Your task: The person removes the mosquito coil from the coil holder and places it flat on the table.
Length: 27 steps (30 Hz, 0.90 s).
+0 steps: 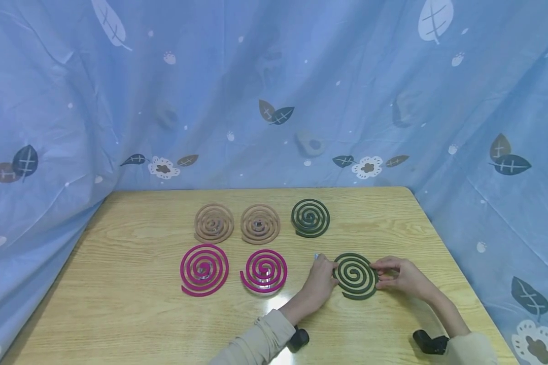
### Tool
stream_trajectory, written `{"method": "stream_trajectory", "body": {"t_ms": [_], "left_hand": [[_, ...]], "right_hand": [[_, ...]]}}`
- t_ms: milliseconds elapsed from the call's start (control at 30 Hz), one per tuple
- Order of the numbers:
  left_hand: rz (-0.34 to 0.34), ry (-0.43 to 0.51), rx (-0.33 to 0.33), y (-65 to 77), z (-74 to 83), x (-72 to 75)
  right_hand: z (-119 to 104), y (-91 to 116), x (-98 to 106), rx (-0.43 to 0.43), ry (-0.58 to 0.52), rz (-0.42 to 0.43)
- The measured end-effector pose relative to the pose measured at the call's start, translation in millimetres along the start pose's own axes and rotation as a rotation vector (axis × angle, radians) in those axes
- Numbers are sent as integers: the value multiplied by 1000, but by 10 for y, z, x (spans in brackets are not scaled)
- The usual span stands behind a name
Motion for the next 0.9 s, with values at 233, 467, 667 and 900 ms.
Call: {"method": "stream_trajectory", "body": {"t_ms": [233, 467, 667, 900], "left_hand": [[-22, 191, -47, 93, -59, 144], [-87, 611, -93, 38, -181, 349], [-37, 635, -119, -127, -316, 548], [33, 672, -144, -263, -458, 638]], "right_hand": [[-21, 61, 12, -30, -36, 29], [-146, 134, 22, 68, -135, 181], [-267, 3, -14, 104, -204, 264], [-328, -217, -98, 125, -282, 265]]}}
Point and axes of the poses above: each hand's wrist, its own y-axis away from the middle knuckle, its own x-axis out of the back of the hand, z = x × y, the point moved 4 cm from there along -y, towards the middle knuckle, and after that the axes turned 3 degrees about z, right-handed, at the moved point
